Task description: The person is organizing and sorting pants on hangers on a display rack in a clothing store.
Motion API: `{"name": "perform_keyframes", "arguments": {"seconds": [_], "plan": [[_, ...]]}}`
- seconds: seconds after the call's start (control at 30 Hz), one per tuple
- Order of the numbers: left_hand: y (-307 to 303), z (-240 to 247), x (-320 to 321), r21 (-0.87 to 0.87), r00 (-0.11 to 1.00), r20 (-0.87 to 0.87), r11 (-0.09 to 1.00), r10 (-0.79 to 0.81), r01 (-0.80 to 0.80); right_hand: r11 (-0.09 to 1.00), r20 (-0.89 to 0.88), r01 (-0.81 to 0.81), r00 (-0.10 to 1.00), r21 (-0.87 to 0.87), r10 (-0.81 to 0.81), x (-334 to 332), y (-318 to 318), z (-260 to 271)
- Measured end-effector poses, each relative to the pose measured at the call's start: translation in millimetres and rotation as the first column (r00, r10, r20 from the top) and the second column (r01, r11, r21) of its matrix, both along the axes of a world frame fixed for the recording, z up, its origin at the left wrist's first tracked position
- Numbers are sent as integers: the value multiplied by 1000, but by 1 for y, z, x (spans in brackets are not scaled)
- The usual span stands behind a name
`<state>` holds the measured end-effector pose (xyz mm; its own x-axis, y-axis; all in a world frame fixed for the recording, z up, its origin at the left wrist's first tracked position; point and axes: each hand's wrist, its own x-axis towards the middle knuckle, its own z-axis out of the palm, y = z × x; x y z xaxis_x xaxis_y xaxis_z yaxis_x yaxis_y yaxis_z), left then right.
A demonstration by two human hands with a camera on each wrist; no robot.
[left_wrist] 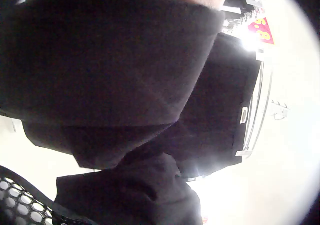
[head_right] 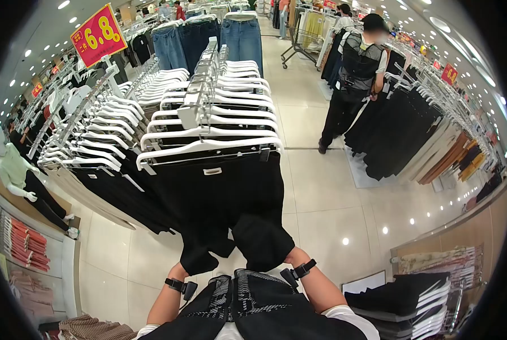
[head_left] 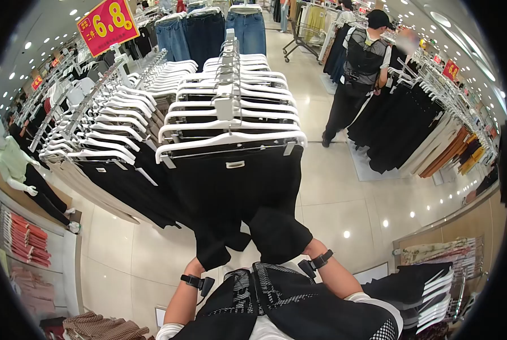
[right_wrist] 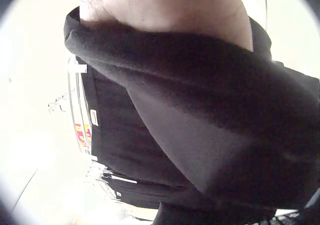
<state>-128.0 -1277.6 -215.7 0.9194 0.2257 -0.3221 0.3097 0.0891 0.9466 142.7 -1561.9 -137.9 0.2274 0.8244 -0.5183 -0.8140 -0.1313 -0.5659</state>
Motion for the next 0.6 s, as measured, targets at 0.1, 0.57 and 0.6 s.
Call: {"name": "perform_keyframes", "arguments": {"seconds": [0.1,0.57,0.6], "plan": [[-29,36,5,-634,951,-138,713,277,-300,996,35,-47,998,73,44,20,-5,14],[-100,29,-6,-796,725,-219,310,653,-520,962,128,-268,957,52,260,70,-2,13],[-102,37,-3,-804,732,-205,315,650,-505,959,97,-278,957,53,272,72,-2,16]]}}
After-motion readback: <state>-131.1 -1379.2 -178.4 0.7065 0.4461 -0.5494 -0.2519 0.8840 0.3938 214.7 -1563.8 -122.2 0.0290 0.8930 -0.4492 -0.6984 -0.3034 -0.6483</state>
